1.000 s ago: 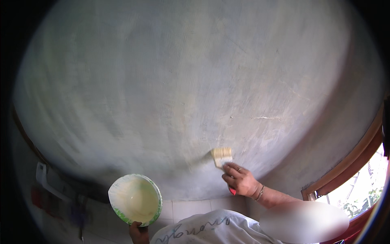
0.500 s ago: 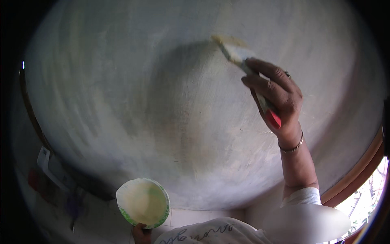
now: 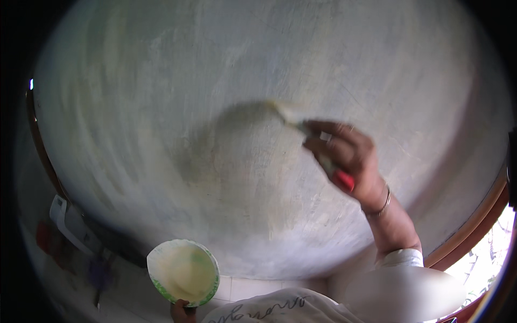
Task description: The person holds a small container of white paint in their left hand and uses a paintbrush in their right hand to apply paint to the ceiling. They repeatedly dip the brush into the container and spread the paint across the ceiling surface in broad strokes.
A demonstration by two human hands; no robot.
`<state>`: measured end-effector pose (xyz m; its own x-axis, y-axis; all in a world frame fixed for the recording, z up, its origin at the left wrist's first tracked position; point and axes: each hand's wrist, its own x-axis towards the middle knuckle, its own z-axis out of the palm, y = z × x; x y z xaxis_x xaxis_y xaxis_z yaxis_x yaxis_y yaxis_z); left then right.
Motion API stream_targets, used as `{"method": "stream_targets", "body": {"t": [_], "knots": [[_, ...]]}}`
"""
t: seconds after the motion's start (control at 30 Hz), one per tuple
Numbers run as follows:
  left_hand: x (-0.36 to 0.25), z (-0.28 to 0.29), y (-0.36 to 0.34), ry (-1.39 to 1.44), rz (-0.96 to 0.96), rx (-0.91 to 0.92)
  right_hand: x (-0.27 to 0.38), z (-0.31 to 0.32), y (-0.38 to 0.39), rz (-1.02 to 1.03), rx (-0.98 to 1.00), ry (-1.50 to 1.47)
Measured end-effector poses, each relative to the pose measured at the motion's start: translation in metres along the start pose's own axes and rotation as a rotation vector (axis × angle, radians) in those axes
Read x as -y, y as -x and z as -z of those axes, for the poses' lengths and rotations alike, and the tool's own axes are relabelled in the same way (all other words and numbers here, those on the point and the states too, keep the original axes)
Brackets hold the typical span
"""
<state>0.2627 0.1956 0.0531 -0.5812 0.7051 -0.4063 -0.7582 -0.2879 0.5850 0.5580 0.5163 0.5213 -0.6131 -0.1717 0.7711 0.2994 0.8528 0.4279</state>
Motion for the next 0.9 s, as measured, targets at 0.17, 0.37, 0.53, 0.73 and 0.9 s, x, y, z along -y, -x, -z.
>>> {"method": "stream_targets", "body": {"t": [0.17, 0.37, 0.53, 0.73, 0.9], "knots": [[-0.005, -0.017, -0.006, -0.038, -0.02, 0.043, -0.027, 0.001, 0.009, 0.117, -0.068, 0.321], [-0.005, 0.026, -0.029, -0.046, 0.061, 0.077, 0.081, -0.03, 0.174, -0.021, 0.48, -0.039], [-0.008, 0.035, -0.044, -0.089, 0.111, 0.132, 0.104, -0.08, 0.244, -0.31, 0.786, -0.422], [-0.014, -0.006, -0.053, 0.024, 0.117, 0.187, 0.043, -0.038, 0.059, -0.277, 0.498, -0.242], [-0.016, 0.042, -0.04, -0.119, 0.108, 0.175, 0.005, 0.003, -0.07, 0.106, -0.232, 0.164]]}}
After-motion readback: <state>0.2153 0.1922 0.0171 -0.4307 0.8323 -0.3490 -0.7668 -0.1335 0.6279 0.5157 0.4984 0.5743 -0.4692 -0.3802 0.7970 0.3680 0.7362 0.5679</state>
